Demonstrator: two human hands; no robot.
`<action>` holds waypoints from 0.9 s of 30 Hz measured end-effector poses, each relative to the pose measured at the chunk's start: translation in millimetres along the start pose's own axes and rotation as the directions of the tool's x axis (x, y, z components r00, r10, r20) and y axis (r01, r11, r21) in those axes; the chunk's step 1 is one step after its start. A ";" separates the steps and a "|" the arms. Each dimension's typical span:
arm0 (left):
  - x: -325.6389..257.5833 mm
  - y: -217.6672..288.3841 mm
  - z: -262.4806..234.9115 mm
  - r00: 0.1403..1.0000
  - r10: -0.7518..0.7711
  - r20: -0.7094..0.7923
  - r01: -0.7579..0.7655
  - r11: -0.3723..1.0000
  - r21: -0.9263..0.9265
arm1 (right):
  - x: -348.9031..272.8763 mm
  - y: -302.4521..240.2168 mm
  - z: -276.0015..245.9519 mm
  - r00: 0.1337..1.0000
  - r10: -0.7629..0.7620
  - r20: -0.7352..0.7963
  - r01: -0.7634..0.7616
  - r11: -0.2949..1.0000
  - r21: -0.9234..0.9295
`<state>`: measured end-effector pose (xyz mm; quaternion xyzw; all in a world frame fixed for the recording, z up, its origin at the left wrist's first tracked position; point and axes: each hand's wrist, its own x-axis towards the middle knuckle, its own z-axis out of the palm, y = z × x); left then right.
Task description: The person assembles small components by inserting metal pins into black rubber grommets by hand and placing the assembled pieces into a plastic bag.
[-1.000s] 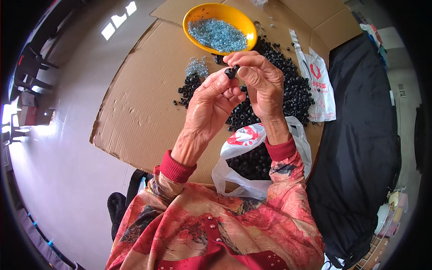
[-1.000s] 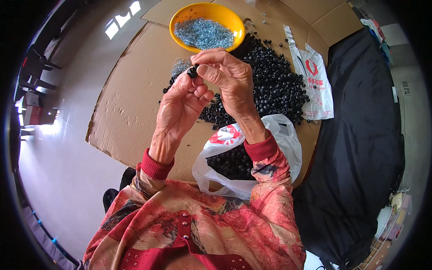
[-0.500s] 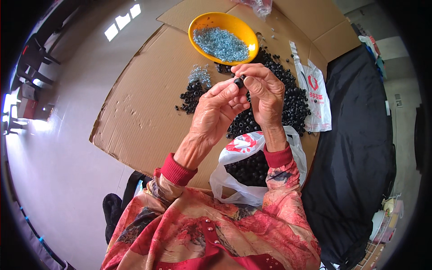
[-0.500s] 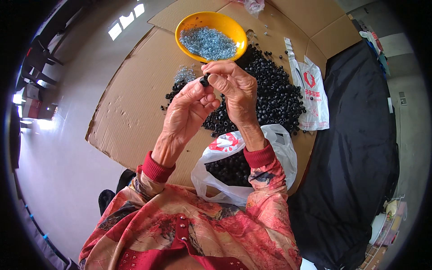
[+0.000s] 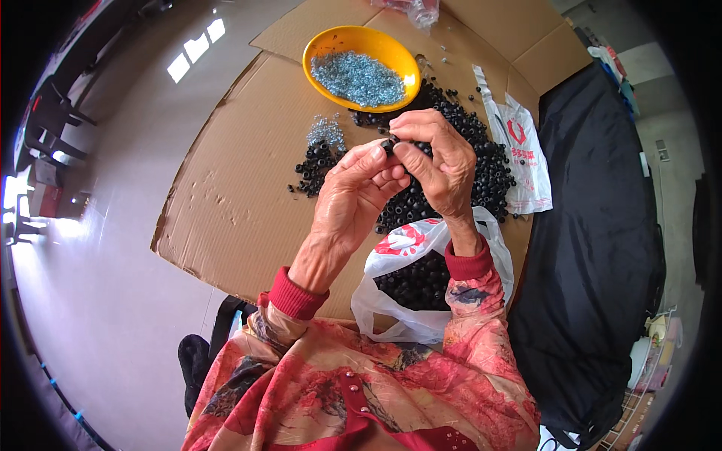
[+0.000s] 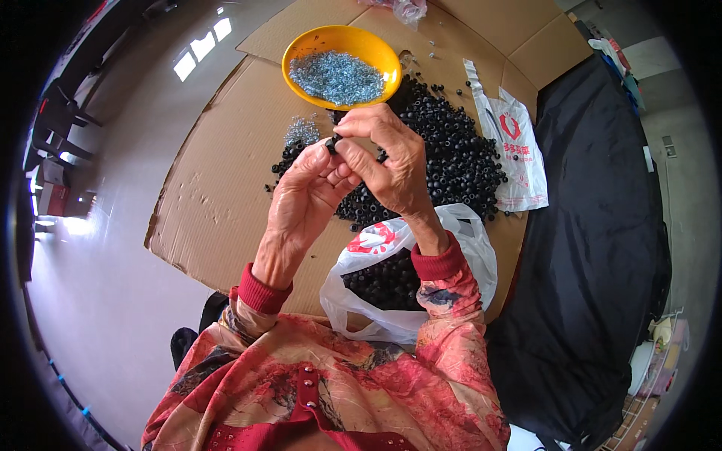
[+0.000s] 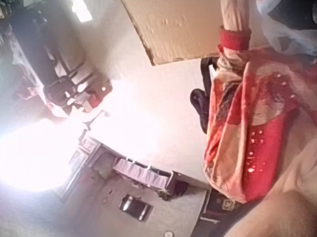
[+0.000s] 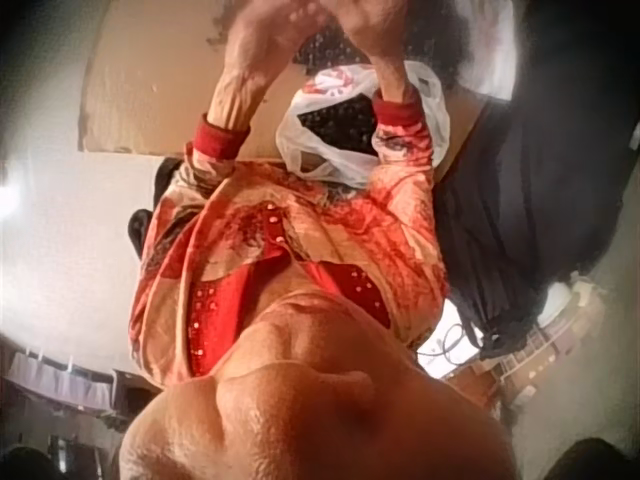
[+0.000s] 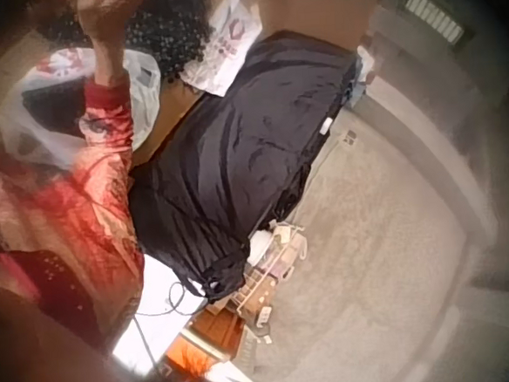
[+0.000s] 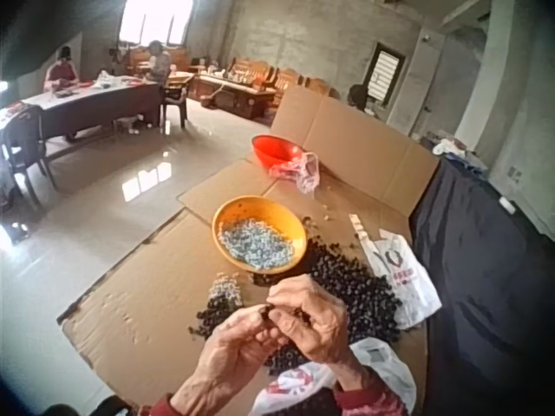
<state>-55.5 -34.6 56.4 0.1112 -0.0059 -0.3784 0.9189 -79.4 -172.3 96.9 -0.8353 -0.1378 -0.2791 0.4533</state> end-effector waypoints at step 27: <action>9.9 -9.8 -8.2 0.996 -0.019 0.082 0.022 0.999 -0.038 | -4.4 6.2 -3.3 0.913 -0.400 0.079 0.394 0.817 -0.421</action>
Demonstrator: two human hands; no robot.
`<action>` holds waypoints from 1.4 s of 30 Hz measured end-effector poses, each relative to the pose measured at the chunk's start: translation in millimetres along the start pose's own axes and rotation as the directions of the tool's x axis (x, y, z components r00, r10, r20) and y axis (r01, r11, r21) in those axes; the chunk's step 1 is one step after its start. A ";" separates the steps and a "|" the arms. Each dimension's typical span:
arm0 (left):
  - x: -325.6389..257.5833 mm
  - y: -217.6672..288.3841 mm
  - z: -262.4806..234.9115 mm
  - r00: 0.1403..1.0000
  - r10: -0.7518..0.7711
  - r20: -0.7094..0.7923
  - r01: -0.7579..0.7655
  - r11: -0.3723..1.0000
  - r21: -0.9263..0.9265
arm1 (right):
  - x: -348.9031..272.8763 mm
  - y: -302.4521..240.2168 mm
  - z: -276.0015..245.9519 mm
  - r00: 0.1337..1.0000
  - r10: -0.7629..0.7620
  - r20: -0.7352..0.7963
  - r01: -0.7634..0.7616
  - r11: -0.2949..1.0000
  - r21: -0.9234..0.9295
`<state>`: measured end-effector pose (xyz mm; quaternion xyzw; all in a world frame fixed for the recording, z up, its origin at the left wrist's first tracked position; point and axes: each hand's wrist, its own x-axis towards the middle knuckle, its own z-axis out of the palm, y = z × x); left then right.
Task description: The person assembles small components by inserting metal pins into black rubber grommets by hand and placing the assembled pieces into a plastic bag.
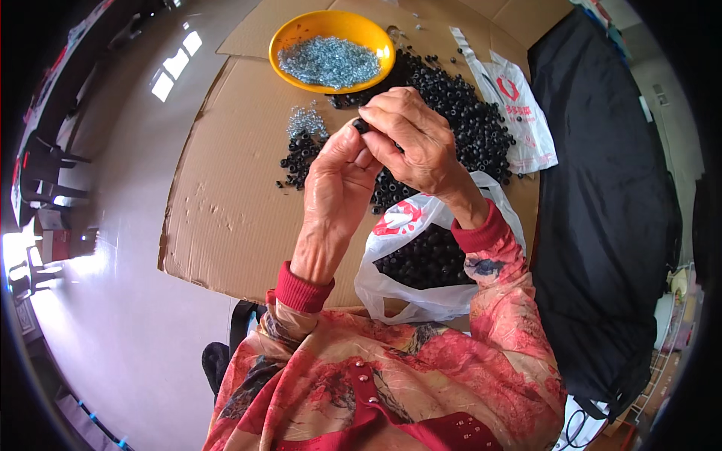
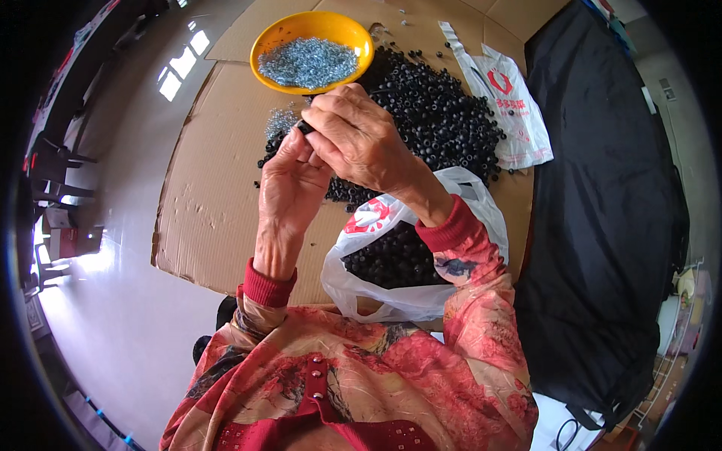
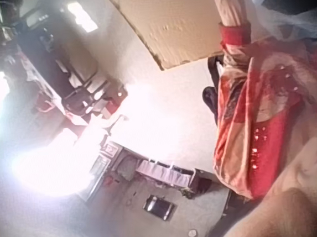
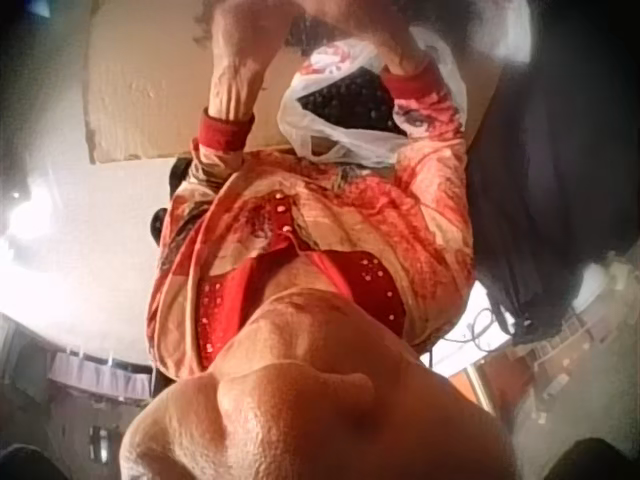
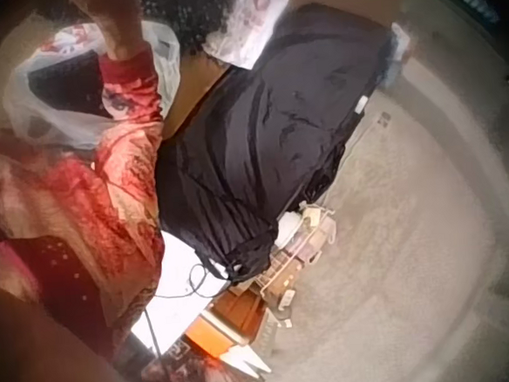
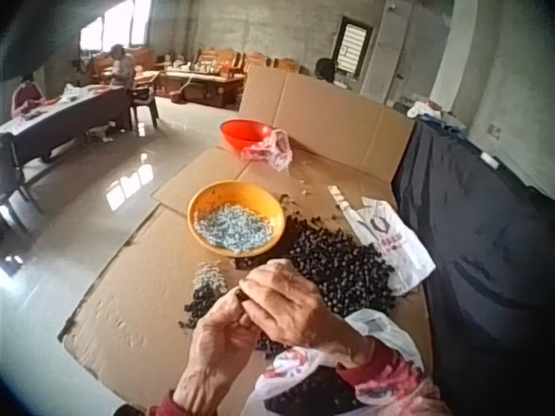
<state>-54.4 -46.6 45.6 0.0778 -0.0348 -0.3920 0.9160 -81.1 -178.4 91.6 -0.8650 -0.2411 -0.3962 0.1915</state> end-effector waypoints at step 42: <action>1.3 23.1 -36.9 0.953 0.097 -0.286 0.009 0.938 0.348 | -69.4 110.0 40.7 0.687 0.383 0.618 -0.227 0.920 -0.318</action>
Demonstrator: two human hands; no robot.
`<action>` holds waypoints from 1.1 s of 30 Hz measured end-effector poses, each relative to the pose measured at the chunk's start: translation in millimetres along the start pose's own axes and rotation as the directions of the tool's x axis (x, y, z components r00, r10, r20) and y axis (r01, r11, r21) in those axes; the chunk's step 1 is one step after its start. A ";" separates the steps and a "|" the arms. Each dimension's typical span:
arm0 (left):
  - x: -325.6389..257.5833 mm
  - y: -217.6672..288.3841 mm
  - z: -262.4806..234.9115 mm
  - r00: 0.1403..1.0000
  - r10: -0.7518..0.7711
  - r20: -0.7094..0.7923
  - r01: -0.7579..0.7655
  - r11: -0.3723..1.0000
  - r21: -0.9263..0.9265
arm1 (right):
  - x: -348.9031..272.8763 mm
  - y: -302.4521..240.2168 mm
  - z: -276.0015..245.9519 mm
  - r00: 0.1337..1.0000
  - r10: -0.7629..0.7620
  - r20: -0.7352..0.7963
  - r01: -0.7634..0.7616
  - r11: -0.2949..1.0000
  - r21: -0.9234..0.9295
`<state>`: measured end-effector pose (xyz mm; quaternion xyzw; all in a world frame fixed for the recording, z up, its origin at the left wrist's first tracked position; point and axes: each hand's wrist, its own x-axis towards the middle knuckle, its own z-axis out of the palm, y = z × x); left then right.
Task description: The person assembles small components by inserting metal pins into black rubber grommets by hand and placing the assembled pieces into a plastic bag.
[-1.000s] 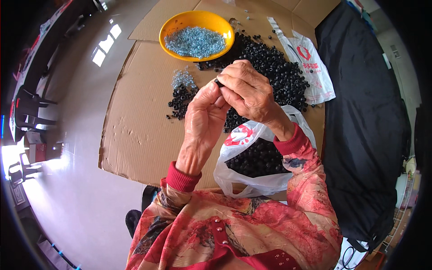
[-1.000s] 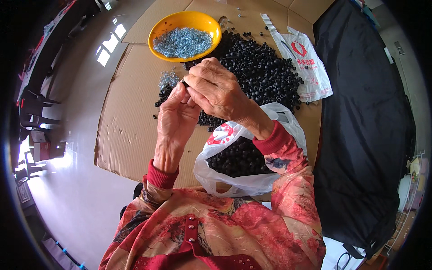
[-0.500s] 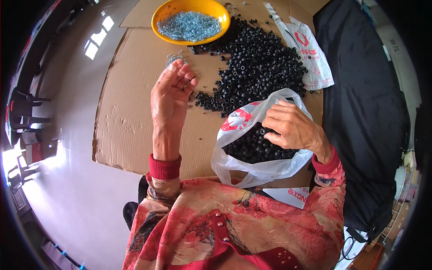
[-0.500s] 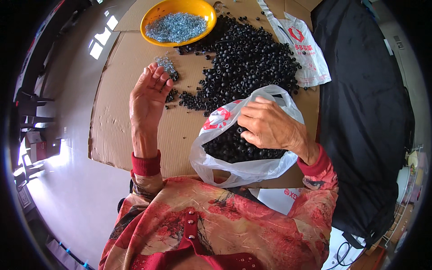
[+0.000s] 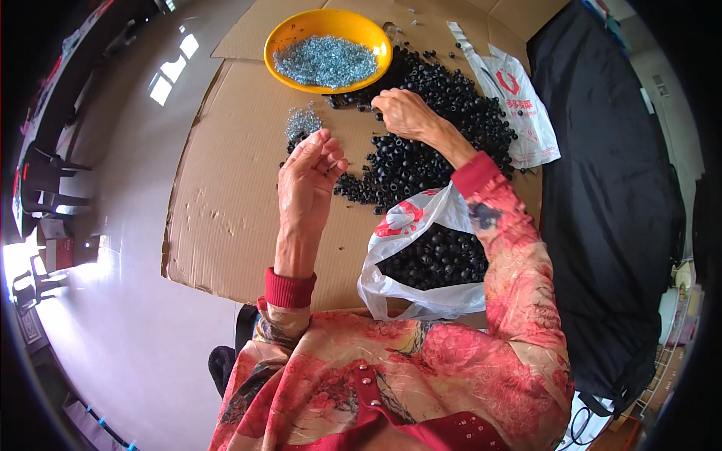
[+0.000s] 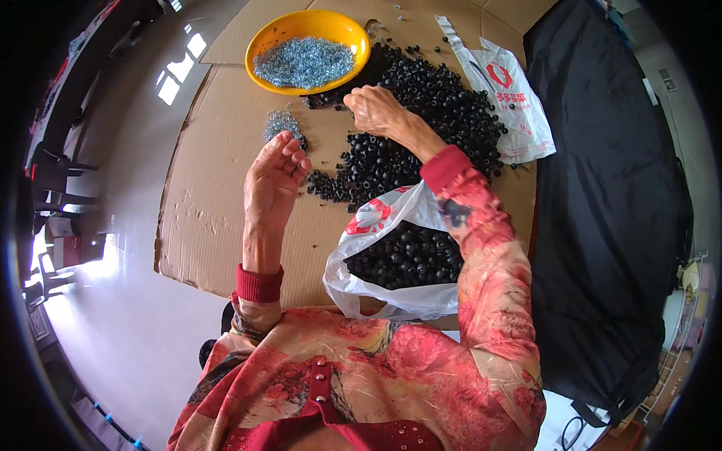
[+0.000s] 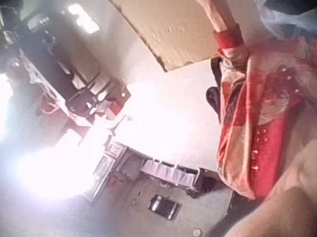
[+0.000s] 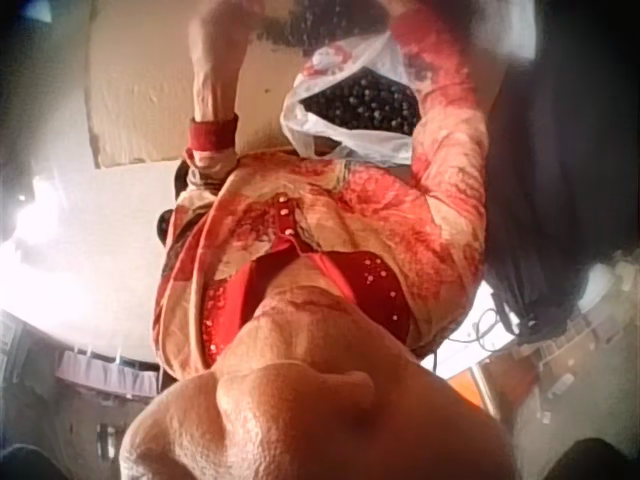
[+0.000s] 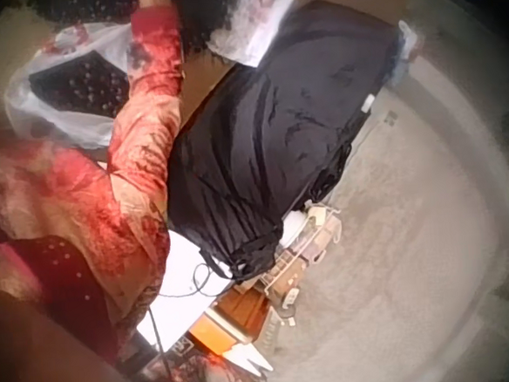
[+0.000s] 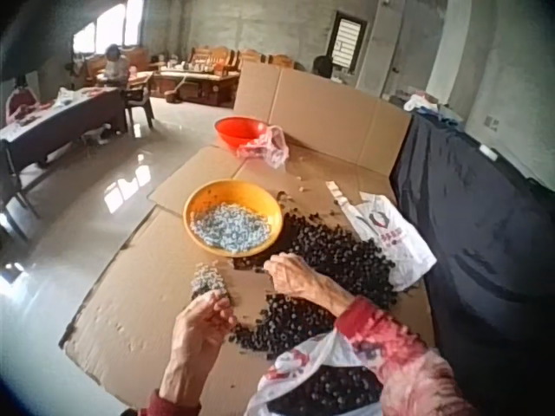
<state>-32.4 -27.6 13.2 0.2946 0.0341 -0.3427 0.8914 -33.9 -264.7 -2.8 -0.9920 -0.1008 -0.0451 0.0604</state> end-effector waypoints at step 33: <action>4.0 -15.8 0.4 0.999 -0.027 -0.028 0.029 0.996 0.082 | -16.5 -50.0 -38.8 0.971 0.225 0.075 -0.166 0.419 0.893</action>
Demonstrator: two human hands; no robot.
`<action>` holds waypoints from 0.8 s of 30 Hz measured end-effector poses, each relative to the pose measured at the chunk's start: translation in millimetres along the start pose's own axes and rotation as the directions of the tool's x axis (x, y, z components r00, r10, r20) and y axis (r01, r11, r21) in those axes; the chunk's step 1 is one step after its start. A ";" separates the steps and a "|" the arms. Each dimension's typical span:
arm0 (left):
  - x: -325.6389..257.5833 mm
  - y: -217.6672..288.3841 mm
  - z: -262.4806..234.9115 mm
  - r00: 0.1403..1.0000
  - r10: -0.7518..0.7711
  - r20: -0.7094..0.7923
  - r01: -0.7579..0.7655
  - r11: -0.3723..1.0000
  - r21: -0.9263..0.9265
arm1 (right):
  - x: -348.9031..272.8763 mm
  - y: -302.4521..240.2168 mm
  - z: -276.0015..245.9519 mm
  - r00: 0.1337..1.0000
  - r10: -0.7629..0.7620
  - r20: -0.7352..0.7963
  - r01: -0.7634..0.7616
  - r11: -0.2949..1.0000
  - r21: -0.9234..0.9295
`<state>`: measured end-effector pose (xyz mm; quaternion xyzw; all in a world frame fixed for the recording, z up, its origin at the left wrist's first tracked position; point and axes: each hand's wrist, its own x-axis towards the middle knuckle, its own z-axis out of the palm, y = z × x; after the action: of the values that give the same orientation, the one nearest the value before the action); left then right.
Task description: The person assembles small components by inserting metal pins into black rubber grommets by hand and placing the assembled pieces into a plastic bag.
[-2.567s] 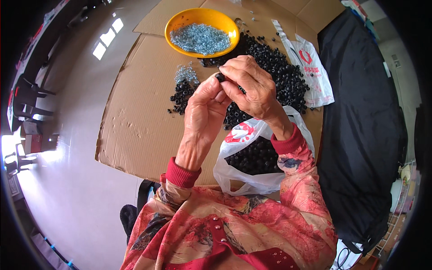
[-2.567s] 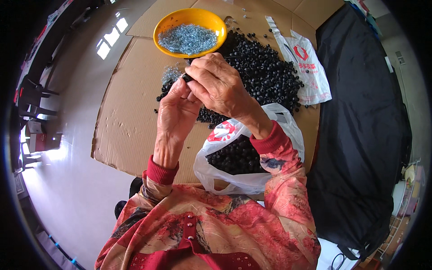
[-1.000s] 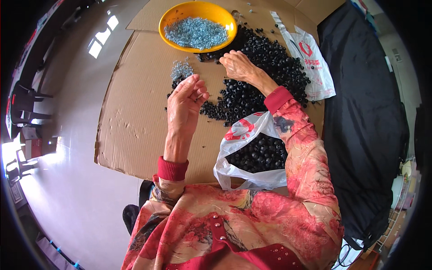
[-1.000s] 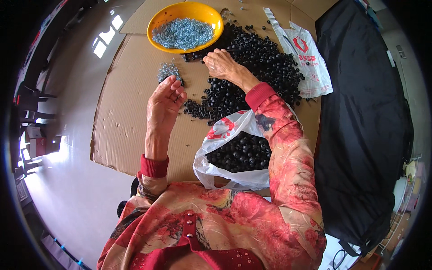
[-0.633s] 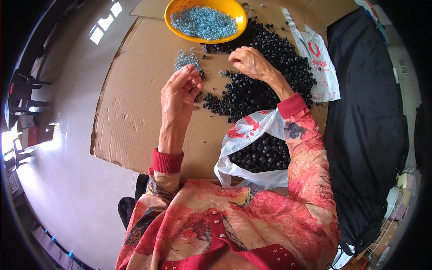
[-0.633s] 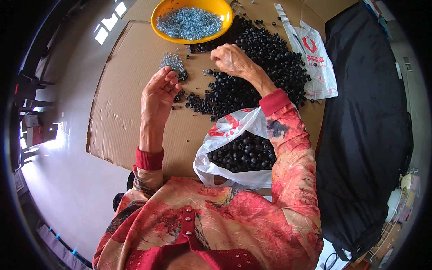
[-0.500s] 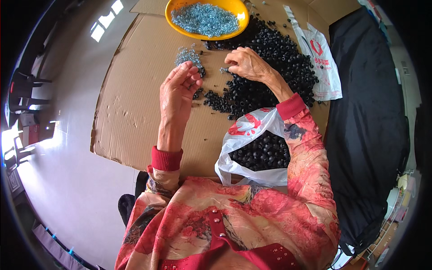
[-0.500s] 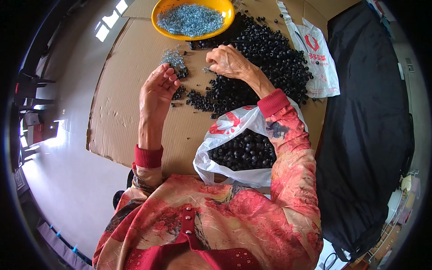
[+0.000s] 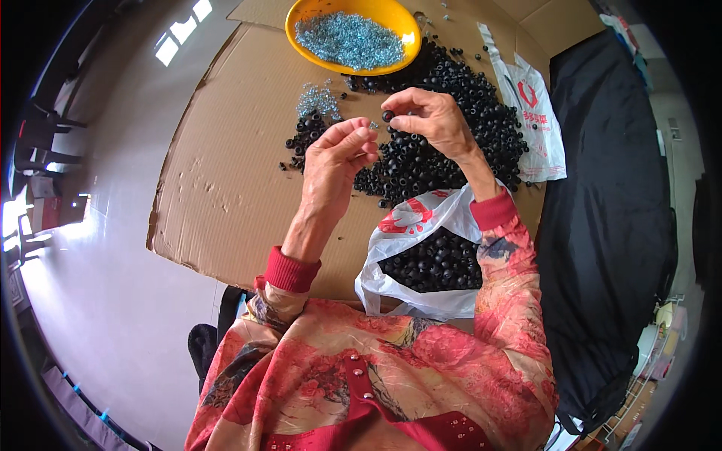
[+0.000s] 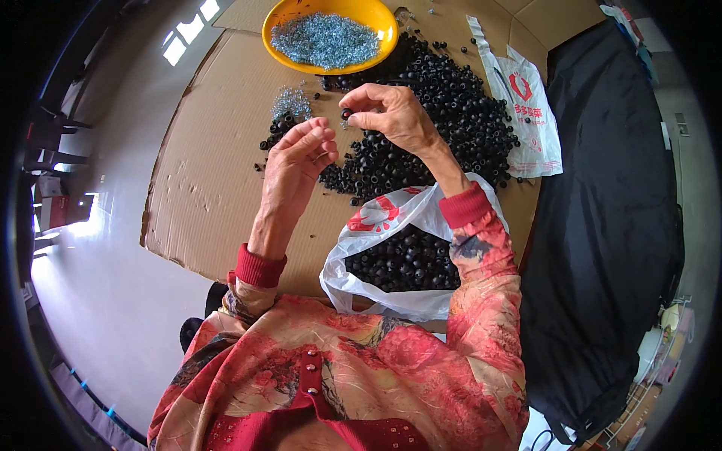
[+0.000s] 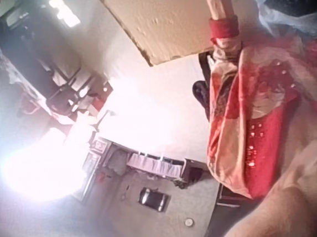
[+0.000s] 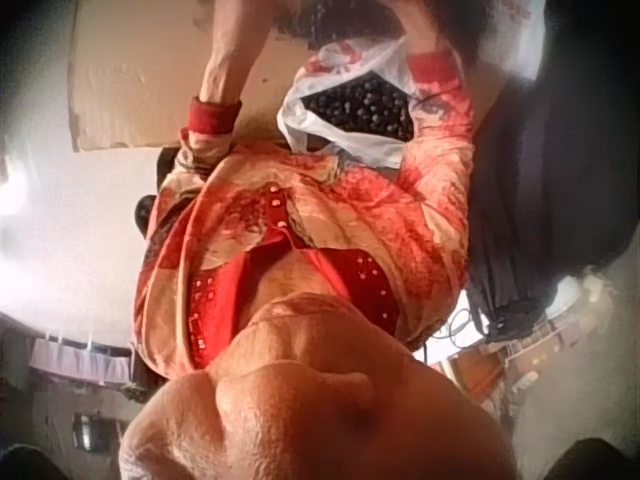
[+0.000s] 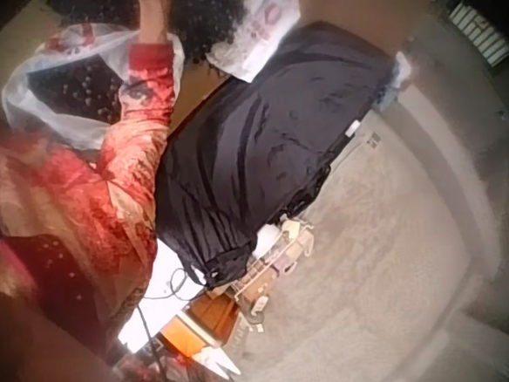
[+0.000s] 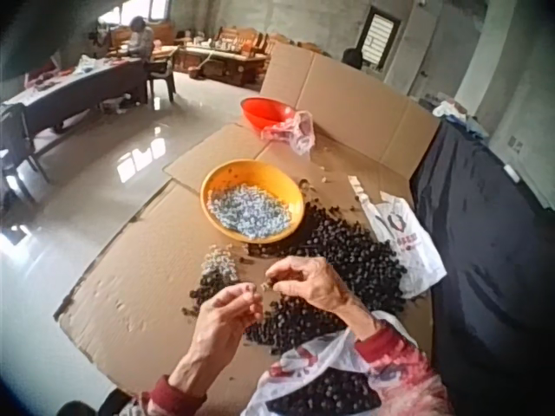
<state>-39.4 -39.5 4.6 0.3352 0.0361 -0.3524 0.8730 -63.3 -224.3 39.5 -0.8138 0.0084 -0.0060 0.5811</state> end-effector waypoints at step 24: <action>-18.8 11.8 14.4 0.965 -0.094 0.246 0.178 0.921 -0.346 | -12.7 -60.2 24.2 0.839 -0.541 0.065 0.511 0.741 -0.436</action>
<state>-48.4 -31.0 27.9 0.1216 0.0251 -0.4351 0.8918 -75.1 -181.6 88.6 -0.8910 -0.2013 -0.1942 0.3575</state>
